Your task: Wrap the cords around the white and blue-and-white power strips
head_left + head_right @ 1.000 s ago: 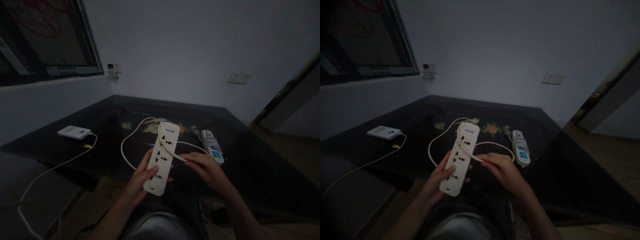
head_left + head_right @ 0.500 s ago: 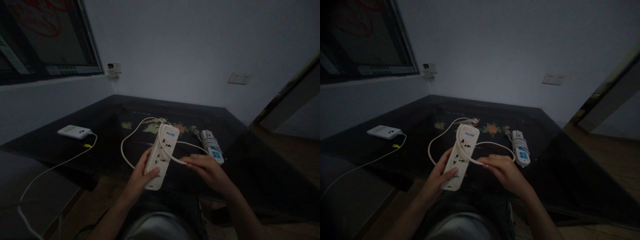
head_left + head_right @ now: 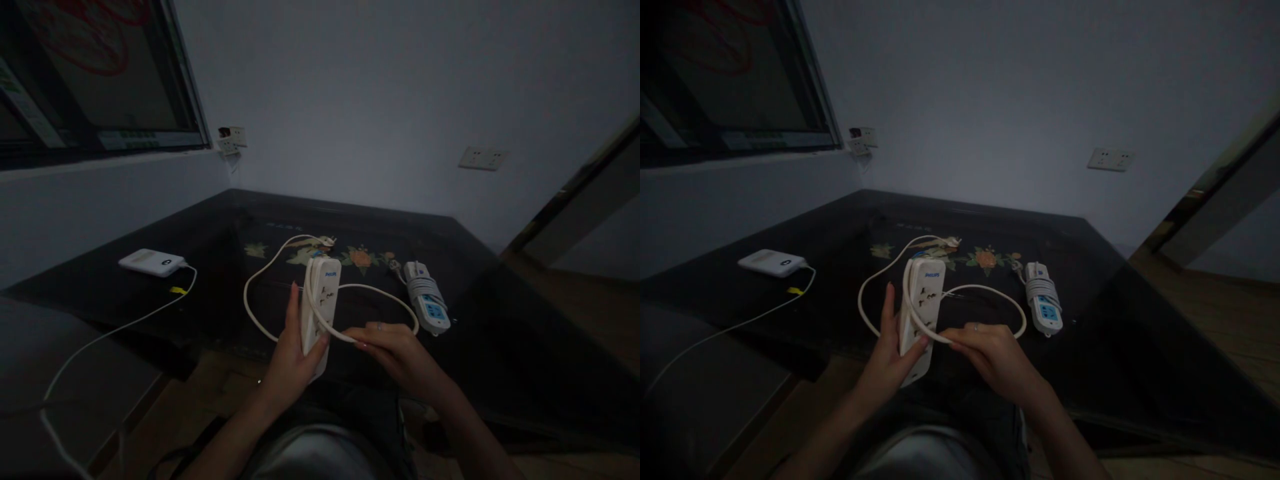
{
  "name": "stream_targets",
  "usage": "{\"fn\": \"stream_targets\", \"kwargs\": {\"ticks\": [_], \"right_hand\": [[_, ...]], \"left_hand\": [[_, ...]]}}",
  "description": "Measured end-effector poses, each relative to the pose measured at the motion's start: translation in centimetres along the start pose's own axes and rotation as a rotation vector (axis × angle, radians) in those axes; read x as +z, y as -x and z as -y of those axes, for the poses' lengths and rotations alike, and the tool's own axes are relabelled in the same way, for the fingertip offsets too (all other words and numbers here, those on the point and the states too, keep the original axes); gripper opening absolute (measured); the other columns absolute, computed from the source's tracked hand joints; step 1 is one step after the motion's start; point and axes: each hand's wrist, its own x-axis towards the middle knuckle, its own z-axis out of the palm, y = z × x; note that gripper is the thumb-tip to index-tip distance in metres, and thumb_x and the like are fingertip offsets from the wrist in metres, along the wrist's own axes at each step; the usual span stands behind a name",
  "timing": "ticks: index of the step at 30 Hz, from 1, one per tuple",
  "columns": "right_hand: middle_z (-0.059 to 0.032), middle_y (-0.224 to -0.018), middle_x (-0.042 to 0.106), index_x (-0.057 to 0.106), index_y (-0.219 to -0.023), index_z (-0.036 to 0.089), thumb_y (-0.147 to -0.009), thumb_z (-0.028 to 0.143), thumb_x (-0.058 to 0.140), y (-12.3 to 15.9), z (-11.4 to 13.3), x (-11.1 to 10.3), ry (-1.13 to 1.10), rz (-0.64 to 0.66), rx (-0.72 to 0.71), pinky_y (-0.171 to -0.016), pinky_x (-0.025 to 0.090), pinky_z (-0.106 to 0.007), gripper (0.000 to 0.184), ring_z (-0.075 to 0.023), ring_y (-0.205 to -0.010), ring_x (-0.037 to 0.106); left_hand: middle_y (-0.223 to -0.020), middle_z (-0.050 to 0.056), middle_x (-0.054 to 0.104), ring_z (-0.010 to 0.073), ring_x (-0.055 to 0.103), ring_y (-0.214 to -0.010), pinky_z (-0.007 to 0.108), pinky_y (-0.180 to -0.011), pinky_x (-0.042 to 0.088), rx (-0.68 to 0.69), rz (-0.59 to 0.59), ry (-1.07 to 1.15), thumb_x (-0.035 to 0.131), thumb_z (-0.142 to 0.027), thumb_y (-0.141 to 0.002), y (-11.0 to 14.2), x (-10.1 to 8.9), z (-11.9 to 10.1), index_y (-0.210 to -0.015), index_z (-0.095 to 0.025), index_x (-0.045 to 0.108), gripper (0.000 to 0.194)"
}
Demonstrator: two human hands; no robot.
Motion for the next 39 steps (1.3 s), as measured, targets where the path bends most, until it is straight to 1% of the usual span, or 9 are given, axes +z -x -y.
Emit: {"fn": "stream_targets", "kwargs": {"ticks": [4,7,12,14,17,19,25,31,39], "right_hand": [[-0.0015,-0.081,0.068,0.065,-0.115,0.024,-0.097,0.031,0.042,0.0,0.3,-0.5,0.027,0.017,0.016,-0.064,0.044,-0.022,0.030,-0.0123,-0.072,0.061],[-0.0016,-0.082,0.068,0.065,-0.115,0.024,-0.097,0.029,0.042,-0.1,0.6,-0.9,0.052,0.045,0.007,-0.065,0.045,-0.022,0.029,-0.0122,-0.072,0.062],[-0.0017,-0.084,0.070,0.064,-0.116,0.025,-0.097,0.026,0.043,-0.4,1.1,-1.7,0.071,0.097,0.006,-0.066,0.046,-0.023,0.029,-0.0127,-0.076,0.064],[-0.0018,-0.088,0.071,0.065,-0.116,0.026,-0.096,0.026,0.044,-0.6,1.3,-2.3,0.073,0.109,0.002,-0.068,0.047,-0.024,0.028,-0.0133,-0.079,0.065],[-0.0020,-0.098,0.072,0.066,-0.113,0.026,-0.095,0.026,0.047,-1.5,1.8,-3.3,0.100,0.104,-0.010,-0.074,0.048,-0.025,0.026,-0.0144,-0.087,0.066],[-0.0019,-0.098,0.073,0.068,-0.106,0.024,-0.094,0.026,0.050,-2.2,2.1,-4.0,0.138,0.089,-0.016,-0.074,0.048,-0.025,0.022,-0.0153,-0.088,0.067],[-0.0018,-0.083,0.072,0.069,-0.089,0.020,-0.093,0.032,0.051,-3.5,1.8,-5.0,0.170,0.024,-0.055,-0.066,0.045,-0.024,0.022,-0.0142,-0.076,0.066],[-0.0007,-0.075,0.070,0.068,-0.084,0.019,-0.093,0.034,0.050,-3.0,0.6,-4.6,0.140,-0.014,-0.074,-0.062,0.043,-0.022,0.026,-0.0117,-0.069,0.064],[-0.0024,-0.076,0.072,0.070,-0.085,0.019,-0.093,0.036,0.049,-2.8,0.2,-4.9,0.121,-0.039,-0.115,-0.064,0.046,-0.022,0.029,-0.0123,-0.070,0.065]], "left_hand": [[-0.155,0.005,0.025,0.0257,0.022,-0.142,0.040,-0.116,0.017,0.062,0.041,-0.062,0.060,-0.026,-0.083,-0.2,-0.4,-0.2,-0.148,-0.029,0.020,0.077],[-0.156,0.002,0.022,0.0245,0.018,-0.143,0.039,-0.117,0.016,0.074,0.080,-0.064,0.058,-0.026,-0.085,-0.2,-0.5,-0.6,-0.148,-0.030,0.021,0.074],[-0.156,0.000,0.024,0.0257,0.020,-0.143,0.040,-0.117,0.016,-0.018,0.089,0.067,0.062,-0.029,-0.083,-0.2,-0.5,-0.8,-0.147,-0.032,0.025,0.074],[-0.154,0.001,0.029,0.0290,0.029,-0.139,0.043,-0.114,0.027,-0.110,0.131,0.196,0.064,-0.031,-0.081,-0.3,-0.7,-0.9,-0.147,-0.035,0.025,0.077],[-0.141,0.006,0.048,0.0329,0.058,-0.114,0.045,-0.082,0.055,-0.330,0.234,0.466,0.063,-0.032,-0.081,-0.3,-0.9,-1.3,-0.147,-0.045,0.010,0.085],[-0.128,0.007,0.057,0.0295,0.066,-0.093,0.038,-0.061,0.058,-0.408,0.267,0.622,0.060,-0.029,-0.083,-0.3,-1.0,-1.7,-0.145,-0.050,0.002,0.088],[-0.112,0.004,0.059,0.0214,0.065,-0.081,0.030,-0.051,0.057,-0.369,0.240,0.858,0.056,-0.024,-0.083,-0.2,-1.2,-2.4,-0.143,-0.052,-0.001,0.087],[-0.127,0.007,0.052,0.0183,0.064,-0.079,0.025,-0.048,0.056,-0.374,0.268,0.909,0.057,-0.029,-0.080,-0.1,-1.2,-2.7,-0.145,-0.049,0.010,0.082],[-0.127,0.006,0.053,0.0197,0.066,-0.081,0.029,-0.051,0.058,-0.279,0.315,0.920,0.058,-0.023,-0.081,0.1,-1.2,-2.8,-0.143,-0.052,0.001,0.089]]}}
